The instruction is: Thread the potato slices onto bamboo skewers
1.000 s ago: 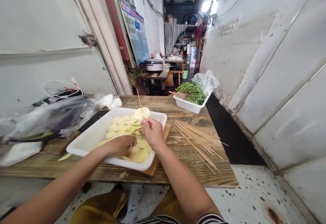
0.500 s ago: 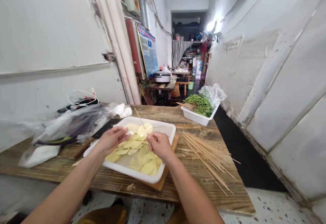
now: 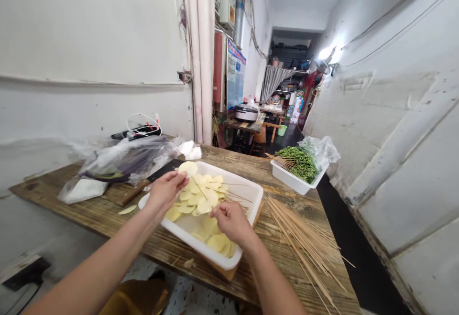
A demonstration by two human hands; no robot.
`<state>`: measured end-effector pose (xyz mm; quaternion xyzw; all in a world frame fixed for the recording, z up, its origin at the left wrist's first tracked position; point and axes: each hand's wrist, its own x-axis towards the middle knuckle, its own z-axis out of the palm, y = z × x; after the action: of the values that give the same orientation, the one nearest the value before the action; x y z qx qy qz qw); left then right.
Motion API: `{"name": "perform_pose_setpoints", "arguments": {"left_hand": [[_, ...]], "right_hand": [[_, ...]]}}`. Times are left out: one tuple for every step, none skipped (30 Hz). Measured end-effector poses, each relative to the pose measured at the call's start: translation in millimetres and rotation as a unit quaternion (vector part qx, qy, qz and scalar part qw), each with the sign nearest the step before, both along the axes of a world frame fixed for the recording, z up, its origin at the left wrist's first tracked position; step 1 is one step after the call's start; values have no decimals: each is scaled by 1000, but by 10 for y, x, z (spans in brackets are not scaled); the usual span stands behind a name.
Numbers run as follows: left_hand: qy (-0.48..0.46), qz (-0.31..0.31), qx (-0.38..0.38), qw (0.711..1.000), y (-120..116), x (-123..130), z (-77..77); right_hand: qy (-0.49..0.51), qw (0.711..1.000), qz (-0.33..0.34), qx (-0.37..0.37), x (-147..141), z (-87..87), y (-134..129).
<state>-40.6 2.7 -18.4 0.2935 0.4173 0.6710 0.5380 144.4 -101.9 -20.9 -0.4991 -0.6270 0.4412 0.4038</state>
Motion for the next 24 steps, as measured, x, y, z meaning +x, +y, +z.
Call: {"name": "perform_pose_setpoints", "arguments": {"left_hand": [[6, -5, 1, 1000, -4, 0, 0], [11, -9, 2, 1000, -8, -1, -1], [15, -10, 2, 1000, -12, -2, -3], [18, -9, 2, 1000, -14, -4, -4], [21, -9, 2, 1000, -16, -6, -6], [23, -9, 2, 1000, -18, -7, -8], [24, -9, 1, 1000, -19, -7, -10], [26, -9, 0, 1000, -19, -8, -12], [28, -10, 1, 1000, -20, -9, -15], [32, -13, 3, 999, -20, -10, -18], [39, -16, 7, 999, -20, -12, -22], [49, -19, 13, 999, -19, -15, -29], [64, -22, 21, 997, -17, -18, -37], [81, -25, 28, 996, -14, -22, -47], [97, -26, 33, 994, -9, -25, -59], [110, -28, 37, 993, -4, -28, -72], [118, -30, 39, 992, 1, -30, -85], [121, -34, 38, 991, 5, -32, -98], [121, -40, 36, 991, 8, -32, -109], [117, -47, 33, 991, 8, -32, -116], [112, -57, 30, 992, 7, -32, -120], [105, -66, 26, 992, 3, -30, -117], [97, -74, 19, 992, -3, -28, -110], [87, -82, 11, 993, -10, -25, -97]], "right_hand": [[-2, 1000, -2, -3, -1, 11, -1], [-3, 1000, -3, -6, -3, 23, -2], [-6, 1000, -6, -7, -4, 33, -3], [-10, 1000, -9, -6, -5, 40, -3], [-14, 1000, -12, -4, -6, 44, -3], [-20, 1000, -13, 0, -5, 45, -2], [-27, 1000, -14, 5, -4, 42, 0], [-32, 999, -14, 9, -2, 37, 1], [-36, 999, -13, 13, -1, 31, 3], [-37, 999, -12, 16, 1, 25, 4], [-38, 999, -13, 17, 2, 20, 4], [-39, 999, -15, 18, 3, 15, 3], [-39, 999, -17, 18, 4, 12, 3], [-40, 999, -19, 19, 4, 9, 3], [-42, 999, -21, 19, 5, 6, 4], [-44, 999, -21, 21, 6, 2, 5], [-46, 998, -22, 23, 8, -2, 8], [-50, 998, -22, 26, 10, -8, 12], [-53, 998, -23, 29, 12, -16, 16], [-56, 998, -23, 32, 14, -24, 21], [-59, 997, -24, 37, 17, -32, 26], [-62, 997, -25, 41, 19, -40, 31], [-65, 997, -25, 45, 21, -47, 35], [-68, 996, -27, 50, 23, -52, 38]]}}
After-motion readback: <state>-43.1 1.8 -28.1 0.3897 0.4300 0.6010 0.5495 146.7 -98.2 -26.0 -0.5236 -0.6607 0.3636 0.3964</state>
